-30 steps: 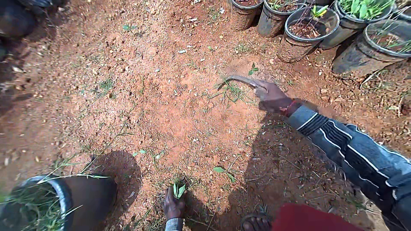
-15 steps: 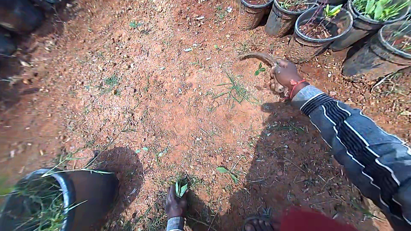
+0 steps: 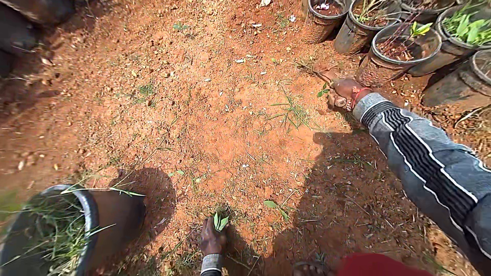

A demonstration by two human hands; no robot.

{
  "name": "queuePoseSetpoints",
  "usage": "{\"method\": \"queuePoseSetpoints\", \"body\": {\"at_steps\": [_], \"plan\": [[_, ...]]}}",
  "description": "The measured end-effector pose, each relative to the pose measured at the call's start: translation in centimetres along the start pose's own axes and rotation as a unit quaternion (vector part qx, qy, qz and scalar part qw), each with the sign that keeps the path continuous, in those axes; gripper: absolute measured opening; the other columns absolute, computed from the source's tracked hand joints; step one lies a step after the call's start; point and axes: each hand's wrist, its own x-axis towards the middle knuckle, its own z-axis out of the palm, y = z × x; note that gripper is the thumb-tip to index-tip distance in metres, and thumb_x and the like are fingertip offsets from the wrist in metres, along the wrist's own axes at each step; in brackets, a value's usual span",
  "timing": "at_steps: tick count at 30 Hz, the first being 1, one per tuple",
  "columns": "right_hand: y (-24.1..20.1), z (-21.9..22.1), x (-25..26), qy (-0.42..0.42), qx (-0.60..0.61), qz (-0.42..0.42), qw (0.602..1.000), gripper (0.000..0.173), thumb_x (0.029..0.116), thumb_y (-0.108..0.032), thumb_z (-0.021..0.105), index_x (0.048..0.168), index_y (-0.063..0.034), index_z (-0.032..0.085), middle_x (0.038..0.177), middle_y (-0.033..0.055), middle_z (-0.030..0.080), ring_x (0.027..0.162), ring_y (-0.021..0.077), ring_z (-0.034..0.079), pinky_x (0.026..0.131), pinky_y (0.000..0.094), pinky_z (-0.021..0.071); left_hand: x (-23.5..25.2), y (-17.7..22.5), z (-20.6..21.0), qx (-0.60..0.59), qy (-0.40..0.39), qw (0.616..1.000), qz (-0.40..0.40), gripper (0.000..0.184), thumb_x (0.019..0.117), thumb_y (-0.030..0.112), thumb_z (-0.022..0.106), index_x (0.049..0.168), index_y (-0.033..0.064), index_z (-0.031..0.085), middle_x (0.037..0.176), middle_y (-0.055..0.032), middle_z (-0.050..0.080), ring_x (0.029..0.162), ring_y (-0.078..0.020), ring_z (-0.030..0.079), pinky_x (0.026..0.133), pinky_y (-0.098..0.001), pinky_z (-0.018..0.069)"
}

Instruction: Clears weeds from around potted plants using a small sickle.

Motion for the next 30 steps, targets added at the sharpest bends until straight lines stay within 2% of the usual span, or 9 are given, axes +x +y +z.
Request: {"method": "queuePoseSetpoints", "body": {"at_steps": [4,9,16,19,20,22,24,27,30], "plan": [[1.7,5.4,-11.0,-0.08,0.142,0.029,0.986,0.043,0.1116,-0.023,0.037,0.153,-0.0126,0.045,0.104,0.0177,0.061,0.075,0.0235,0.056,0.068,0.0439,0.0493,0.0,-0.3,0.2,-0.007,0.01,1.0,0.012,0.065,0.0898,0.023,0.078,0.145,0.0002,0.052,0.145,-0.0258,0.054,0.132,-0.041,0.056,0.11,-0.0565,0.0442],[-2.6,4.2,-31.5,-0.204,0.063,0.116,0.97,0.038,0.1127,-0.011,0.036,0.147,0.001,0.047,0.104,0.0195,0.063,0.08,0.023,0.059,0.077,0.0369,0.0504,0.3,-0.2,-0.4,0.003,-0.01,1.0,0.028,0.062,0.0923,0.028,0.075,0.145,0.0047,0.053,0.143,-0.0217,0.057,0.131,-0.0386,0.058,0.109,-0.0564,0.0459],[1.6,1.0,-19.8,-0.104,0.317,0.028,0.942,0.034,0.1122,-0.026,0.036,0.142,-0.0166,0.049,0.075,-0.0014,0.049,0.047,0.0025,0.041,0.04,0.0175,0.0339,0.4,0.0,-0.4,0.015,-0.014,1.0,0.016,0.065,0.0925,0.034,0.075,0.148,0.0092,0.051,0.148,-0.0188,0.055,0.133,-0.0364,0.057,0.107,-0.0563,0.047],[-3.2,0.4,-17.0,0.011,0.105,-0.023,0.994,0.037,0.1118,-0.015,0.034,0.132,0.0082,0.053,0.104,0.0221,0.062,0.081,0.0223,0.06,0.07,0.0349,0.0503,0.5,0.1,-0.3,0.017,-0.016,0.999,0.023,0.064,0.0925,0.035,0.075,0.147,0.0093,0.053,0.146,-0.0191,0.056,0.132,-0.0357,0.058,0.108,-0.0551,0.0466],[-6.9,-0.8,-17.5,-0.082,0.029,0.058,0.995,0.041,0.1135,-0.012,0.028,0.146,0.0092,0.043,0.138,0.0273,0.054,0.119,0.0321,0.057,0.1,0.0448,0.0443,0.6,0.3,-0.4,0.017,-0.017,0.999,0.025,0.063,0.0926,0.034,0.074,0.147,0.0091,0.052,0.146,-0.0191,0.056,0.132,-0.0356,0.058,0.109,-0.0547,0.0463],[-7.4,1.8,-15.9,-0.119,-0.027,0.047,0.991,0.043,0.1131,-0.009,0.027,0.149,0.0118,0.039,0.154,0.0315,0.042,0.143,0.0411,0.044,0.116,0.0546,0.0325,0.8,0.2,-0.4,0.012,-0.023,0.999,0.019,0.063,0.0927,0.032,0.074,0.147,0.0084,0.052,0.146,-0.0191,0.055,0.132,-0.0355,0.057,0.109,-0.054,0.046],[-0.8,8.2,-13.3,-0.007,0.069,-0.061,0.996,0.041,0.1109,-0.015,0.035,0.138,0.0098,0.054,0.124,0.0337,0.061,0.109,0.042,0.062,0.094,0.0574,0.0479,0.7,0.2,-0.3,-0.001,-0.025,0.999,0.02,0.062,0.0919,0.03,0.076,0.145,0.0072,0.053,0.145,-0.0195,0.056,0.132,-0.0363,0.057,0.11,-0.0539,0.0459],[2.1,8.9,-17.5,-0.158,0.122,-0.01,0.98,0.041,0.1121,-0.023,0.038,0.151,-0.0139,0.047,0.102,0.0168,0.06,0.073,0.0227,0.058,0.066,0.0424,0.0519,0.8,0.2,-0.5,-0.009,-0.021,0.999,0.028,0.061,0.0915,0.028,0.077,0.144,0.0055,0.054,0.144,-0.0209,0.056,0.132,-0.0366,0.057,0.11,-0.054,0.0455],[5.5,8.4,-25.9,-0.193,0.161,-0.01,0.968,0.042,0.1123,-0.024,0.041,0.154,-0.0192,0.045,0.09,0.0127,0.059,0.058,0.0181,0.053,0.052,0.0354,0.0482,0.8,0.1,-0.4,-0.005,-0.022,0.999,0.028,0.063,0.0913,0.029,0.077,0.145,0.0054,0.053,0.145,-0.0208,0.056,0.133,-0.0364,0.056,0.111,-0.0539,0.0447]]}}
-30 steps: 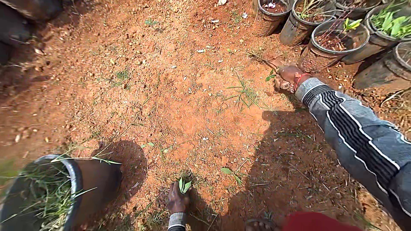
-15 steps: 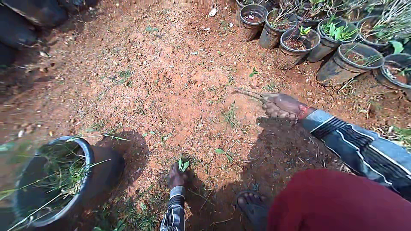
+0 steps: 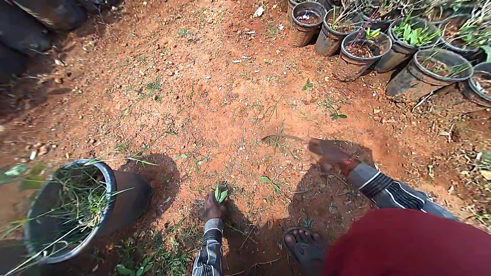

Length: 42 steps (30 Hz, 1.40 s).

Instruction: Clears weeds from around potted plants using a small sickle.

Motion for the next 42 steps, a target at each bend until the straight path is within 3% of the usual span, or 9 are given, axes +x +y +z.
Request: {"method": "queuePoseSetpoints", "body": {"at_steps": [9,13,18,21,26,29,32,34,42], "plan": [[8.5,1.1,-6.2,0.09,0.239,0.016,0.967,0.047,0.1091,-0.015,0.047,0.155,-0.015,0.04,0.092,0.0113,0.065,0.056,0.014,0.055,0.047,0.0283,0.0466,-1.0,-1.3,1.7,0.001,0.082,0.996,0.041,0.057,0.0884,0.024,0.079,0.137,0.0009,0.06,0.142,-0.0258,0.057,0.13,-0.0417,0.057,0.108,-0.0579,0.0454],[6.8,-0.1,-8.3,0.199,0.218,-0.085,0.952,0.044,0.1032,-0.012,0.058,0.147,-0.0108,0.055,0.092,0.0095,0.07,0.052,0.0099,0.052,0.042,0.0245,0.0425,-2.4,-2.9,5.5,-0.001,0.231,0.969,0.091,0.054,0.0771,0.018,0.081,0.122,-0.0075,0.067,0.131,-0.0364,0.059,0.125,-0.0547,0.056,0.103,-0.0668,0.045],[2.6,-4.9,-9.6,0.296,0.217,-0.187,0.911,0.042,0.1047,-0.019,0.057,0.147,-0.0136,0.055,0.102,0.0048,0.07,0.054,0.0058,0.053,0.043,0.0215,0.0444,-2.2,-3.0,6.7,0.006,0.246,0.966,0.078,0.055,0.0743,0.02,0.077,0.119,-0.0094,0.067,0.131,-0.0375,0.058,0.125,-0.057,0.054,0.1,-0.0685,0.0451],[-0.9,-7.6,-7.1,0.328,0.196,-0.194,0.903,0.043,0.1042,-0.024,0.057,0.146,-0.0157,0.054,0.101,0.0,0.067,0.057,0.0027,0.057,0.046,0.0196,0.049,-1.6,-3.6,6.9,-0.001,0.275,0.955,0.111,0.055,0.0699,0.024,0.074,0.113,-0.0101,0.069,0.124,-0.0372,0.062,0.119,-0.0581,0.057,0.097,-0.0698,0.0464],[-5.8,-8.5,5.6,0.331,0.166,-0.102,0.923,0.046,0.1011,-0.015,0.06,0.147,-0.0101,0.053,0.114,0.0151,0.066,0.071,0.0175,0.063,0.058,0.0351,0.0541,-1.7,-3.6,6.8,-0.009,0.297,0.946,0.125,0.051,0.0734,0.025,0.067,0.108,-0.013,0.07,0.121,-0.0395,0.062,0.118,-0.0594,0.058,0.098,-0.0691,0.0453],[-7.3,-3.2,9.2,0.217,0.148,-0.152,0.953,0.042,0.1053,-0.02,0.058,0.145,-0.0089,0.056,0.112,0.0152,0.069,0.068,0.018,0.065,0.057,0.0347,0.056,-1.5,-3.5,7.0,-0.004,0.309,0.942,0.132,0.051,0.0726,0.026,0.067,0.107,-0.0124,0.07,0.116,-0.0381,0.064,0.113,-0.0577,0.061,0.096,-0.0677,0.0473],[-7.9,2.8,7.1,0.177,0.058,-0.205,0.961,0.044,0.1039,-0.015,0.057,0.146,-0.002,0.055,0.117,0.02,0.07,0.081,0.0222,0.068,0.076,0.0414,0.057,-1.5,-3.8,7.1,0.002,0.304,0.945,0.124,0.052,0.0734,0.027,0.067,0.109,-0.0108,0.07,0.119,-0.0376,0.064,0.117,-0.0577,0.059,0.098,-0.0676,0.0468],[-7.3,2.5,4.1,0.169,0.111,-0.21,0.957,0.044,0.1051,-0.014,0.058,0.148,-0.005,0.053,0.114,0.0153,0.071,0.067,0.0134,0.062,0.056,0.0297,0.0516,-1.6,-3.6,7.3,0.002,0.311,0.942,0.129,0.056,0.0729,0.031,0.065,0.111,-0.0097,0.071,0.119,-0.0379,0.064,0.115,-0.0585,0.06,0.096,-0.0687,0.0472],[-4.2,-7.8,4.8,0.419,0.162,-0.203,0.87,0.046,0.1058,-0.025,0.054,0.148,-0.0071,0.05,0.116,0.0098,0.065,0.069,0.0123,0.066,0.056,0.0311,0.0579,-1.2,-3.7,7.4,-0.001,0.332,0.931,0.151,0.052,0.0709,0.032,0.065,0.1,-0.0109,0.071,0.11,-0.0367,0.065,0.106,-0.0574,0.063,0.09,-0.0678,0.0494]]}}
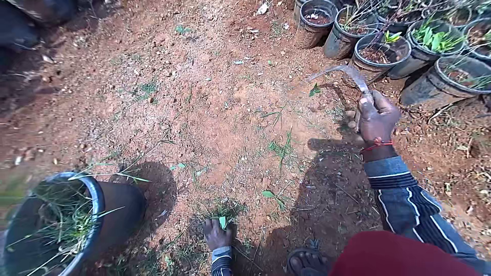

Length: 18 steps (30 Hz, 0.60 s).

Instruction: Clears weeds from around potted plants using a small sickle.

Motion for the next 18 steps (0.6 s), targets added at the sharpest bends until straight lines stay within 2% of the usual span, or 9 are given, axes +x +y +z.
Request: {"method": "queuePoseSetpoints", "body": {"at_steps": [2,3,4,5,7,9,11,15,18], "plan": [[3.5,4.1,0.6,-0.059,-0.045,0.067,0.995,0.045,0.1047,-0.022,0.056,0.146,-0.0058,0.055,0.125,0.0215,0.066,0.09,0.0272,0.07,0.079,0.0491,0.0587,0.1,0.0,-0.2,0.003,-0.012,1.0,-0.008,0.052,0.0705,0.03,0.067,0.102,-0.0111,0.071,0.111,-0.0365,0.065,0.108,-0.0571,0.063,0.093,-0.0671,0.049],[4.6,6.1,-0.5,-0.112,-0.046,0.102,0.987,0.043,0.1062,-0.026,0.055,0.145,-0.0085,0.056,0.123,0.0208,0.067,0.09,0.0278,0.069,0.08,0.0499,0.0577,0.2,0.0,-0.3,0.005,-0.02,1.0,-0.012,0.052,0.0711,0.03,0.067,0.103,-0.0111,0.071,0.112,-0.0365,0.065,0.109,-0.0569,0.062,0.094,-0.0669,0.0486],[4.6,7.6,-2.4,-0.166,-0.042,0.114,0.979,0.041,0.1073,-0.028,0.054,0.144,-0.0106,0.057,0.118,0.0182,0.069,0.084,0.0251,0.069,0.074,0.046,0.0576,0.3,0.1,-0.3,0.006,-0.028,0.999,-0.015,0.053,0.0718,0.03,0.066,0.104,-0.0108,0.071,0.114,-0.0363,0.065,0.111,-0.0568,0.062,0.096,-0.0669,0.0479],[3.8,8.4,-4.7,-0.214,-0.041,0.094,0.972,0.042,0.1078,-0.026,0.054,0.146,-0.0091,0.057,0.118,0.0196,0.069,0.081,0.0268,0.07,0.072,0.0467,0.0589,0.5,0.1,-0.2,0.005,-0.032,0.999,-0.017,0.053,0.0724,0.03,0.066,0.106,-0.0107,0.071,0.115,-0.0363,0.065,0.113,-0.0569,0.061,0.096,-0.0672,0.0474],[2.0,8.6,-8.4,-0.241,-0.024,0.037,0.97,0.044,0.1051,-0.015,0.057,0.147,-0.0023,0.053,0.118,0.021,0.068,0.076,0.0251,0.07,0.069,0.0432,0.0611,0.3,0.1,-0.2,0.008,-0.028,0.999,-0.017,0.053,0.0728,0.03,0.065,0.107,-0.0105,0.071,0.116,-0.0366,0.065,0.112,-0.0571,0.062,0.096,-0.068,0.0476],[0.3,6.9,-9.0,-0.215,0.04,0.07,0.973,0.043,0.1062,-0.013,0.055,0.148,-0.0051,0.052,0.113,0.0156,0.07,0.064,0.0157,0.064,0.053,0.031,0.0536,0.0,0.2,-0.3,0.005,-0.025,1.0,-0.018,0.054,0.0723,0.03,0.065,0.107,-0.0109,0.071,0.116,-0.0371,0.064,0.112,-0.0575,0.062,0.095,-0.0681,0.0479],[-0.9,4.1,-6.9,-0.181,0.089,0.112,0.973,0.042,0.108,-0.019,0.053,0.149,-0.011,0.051,0.118,0.0098,0.07,0.061,0.0095,0.061,0.047,0.0241,0.0482,0.3,0.1,-0.3,0.0,-0.001,1.0,-0.004,0.052,0.0706,0.029,0.066,0.103,-0.0112,0.071,0.109,-0.0365,0.066,0.106,-0.057,0.063,0.09,-0.0681,0.0496],[-3.7,-0.7,-1.7,-0.086,0.055,0.076,0.992,0.041,0.1069,-0.024,0.055,0.147,-0.0148,0.052,0.103,0.002,0.066,0.059,0.0052,0.058,0.047,0.0216,0.0494,0.0,-0.2,0.3,-0.003,0.034,0.999,0.021,0.053,0.0691,0.032,0.065,0.101,-0.0112,0.071,0.104,-0.0357,0.067,0.099,-0.0566,0.065,0.085,-0.0677,0.0512],[-3.6,1.0,2.1,-0.059,0.013,0.097,0.994,0.034,0.1061,-0.025,0.054,0.138,-0.0127,0.058,0.098,0.0009,0.064,0.06,0.0058,0.059,0.051,0.0237,0.0522,-0.1,-0.2,0.2,-0.001,0.028,0.999,0.015,0.053,0.0698,0.033,0.065,0.099,-0.0112,0.072,0.106,-0.0362,0.067,0.101,-0.0571,0.065,0.086,-0.0677,0.051]]}}
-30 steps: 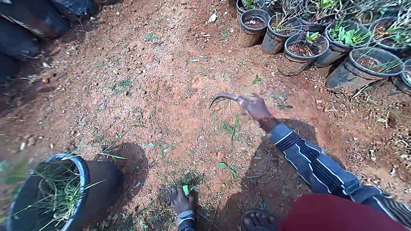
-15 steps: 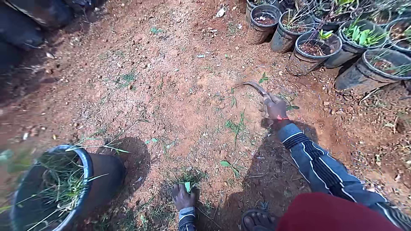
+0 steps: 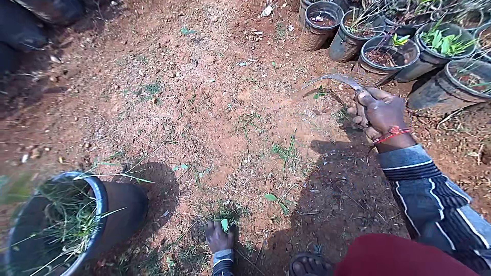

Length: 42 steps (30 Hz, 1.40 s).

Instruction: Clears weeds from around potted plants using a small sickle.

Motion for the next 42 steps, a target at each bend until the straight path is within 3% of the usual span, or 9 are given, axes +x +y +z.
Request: {"method": "queuePoseSetpoints", "body": {"at_steps": [3,6,14,19,22,29,35,38,42], "plan": [[0.1,5.4,4.6,-0.003,-0.066,0.068,0.995,0.034,0.1023,-0.02,0.057,0.133,-0.0063,0.061,0.102,0.0108,0.065,0.069,0.0143,0.06,0.062,0.034,0.0532,0.1,0.0,0.2,0.003,0.0,1.0,-0.005,0.053,0.069,0.032,0.065,0.099,-0.0114,0.072,0.106,-0.0361,0.067,0.102,-0.0574,0.065,0.087,-0.0673,0.0511],[-0.9,5.7,5.8,-0.065,-0.064,0.043,0.995,0.046,0.1032,-0.019,0.058,0.147,-0.0091,0.052,0.116,0.0161,0.065,0.074,0.0189,0.066,0.064,0.037,0.0578,-0.1,0.1,0.2,0.003,-0.001,1.0,-0.002,0.054,0.0694,0.031,0.065,0.1,-0.0122,0.071,0.108,-0.0372,0.066,0.105,-0.0587,0.063,0.089,-0.0677,0.0503],[-1.3,-0.6,-0.5,-0.027,0.033,0.0,0.999,0.04,0.1073,-0.026,0.053,0.146,-0.0154,0.054,0.111,0.0042,0.067,0.065,0.0077,0.062,0.051,0.023,0.0502,0.0,-0.1,-0.1,0.002,-0.014,1.0,-0.004,0.055,0.0691,0.031,0.066,0.101,-0.0134,0.07,0.108,-0.0378,0.065,0.105,-0.0599,0.062,0.089,-0.0691,0.0494],[2.2,7.8,5.8,0.004,-0.04,0.04,0.998,0.038,0.1005,-0.018,0.055,0.137,-0.0056,0.058,0.107,0.0156,0.066,0.072,0.0197,0.065,0.065,0.0402,0.0568,0.2,-0.4,0.0,0.014,-0.017,1.0,-0.013,0.056,0.07,0.033,0.065,0.102,-0.0118,0.071,0.109,-0.0368,0.066,0.108,-0.0593,0.062,0.09,-0.0686,0.0495],[1.5,7.9,5.1,-0.057,-0.1,-0.068,0.991,0.051,0.1021,-0.016,0.056,0.151,-0.0018,0.048,0.13,0.0237,0.064,0.092,0.0308,0.072,0.081,0.0494,0.0597,0.1,-0.2,-0.1,0.006,-0.036,0.999,-0.019,0.057,0.0707,0.031,0.066,0.107,-0.0126,0.07,0.114,-0.0386,0.064,0.111,-0.0601,0.061,0.094,-0.0689,0.0479],[-0.9,1.7,0.7,0.003,0.06,-0.033,0.998,0.042,0.1076,-0.024,0.052,0.148,-0.0121,0.051,0.115,0.0057,0.066,0.064,0.0082,0.061,0.052,0.0249,0.0522,0.3,0.4,-0.6,-0.004,-0.041,0.999,-0.026,0.06,0.0693,0.032,0.065,0.112,-0.0097,0.071,0.114,-0.0379,0.065,0.11,-0.0599,0.061,0.093,-0.0704,0.047],[7.0,15.1,8.4,-0.019,-0.091,0.027,0.995,0.04,0.1042,-0.023,0.052,0.137,-0.0018,0.06,0.118,0.0269,0.066,0.097,0.0395,0.068,0.085,0.0599,0.0538,-0.1,0.3,0.0,0.004,-0.031,0.999,-0.02,0.061,0.0703,0.035,0.064,0.114,-0.0072,0.071,0.111,-0.036,0.066,0.107,-0.0577,0.063,0.092,-0.0683,0.0489],[4.2,16.5,5.9,-0.05,-0.066,-0.003,0.997,0.046,0.105,-0.021,0.053,0.148,-0.0046,0.052,0.126,0.0242,0.064,0.095,0.0346,0.07,0.082,0.0528,0.0582,-0.1,0.2,-0.3,0.006,-0.031,0.999,-0.02,0.062,0.0706,0.037,0.063,0.113,-0.0071,0.071,0.111,-0.0356,0.067,0.106,-0.0579,0.063,0.091,-0.0681,0.0491],[-0.1,10.7,3.1,-0.02,-0.017,-0.09,0.996,0.047,0.1056,-0.022,0.054,0.15,-0.0058,0.049,0.12,0.0179,0.065,0.069,0.0177,0.065,0.059,0.0357,0.0571,-0.1,0.2,-0.4,-0.008,-0.026,1.0,-0.015,0.064,0.0703,0.038,0.063,0.113,-0.0084,0.071,0.112,-0.0371,0.066,0.105,-0.0599,0.063,0.089,-0.0696,0.0486]]}}
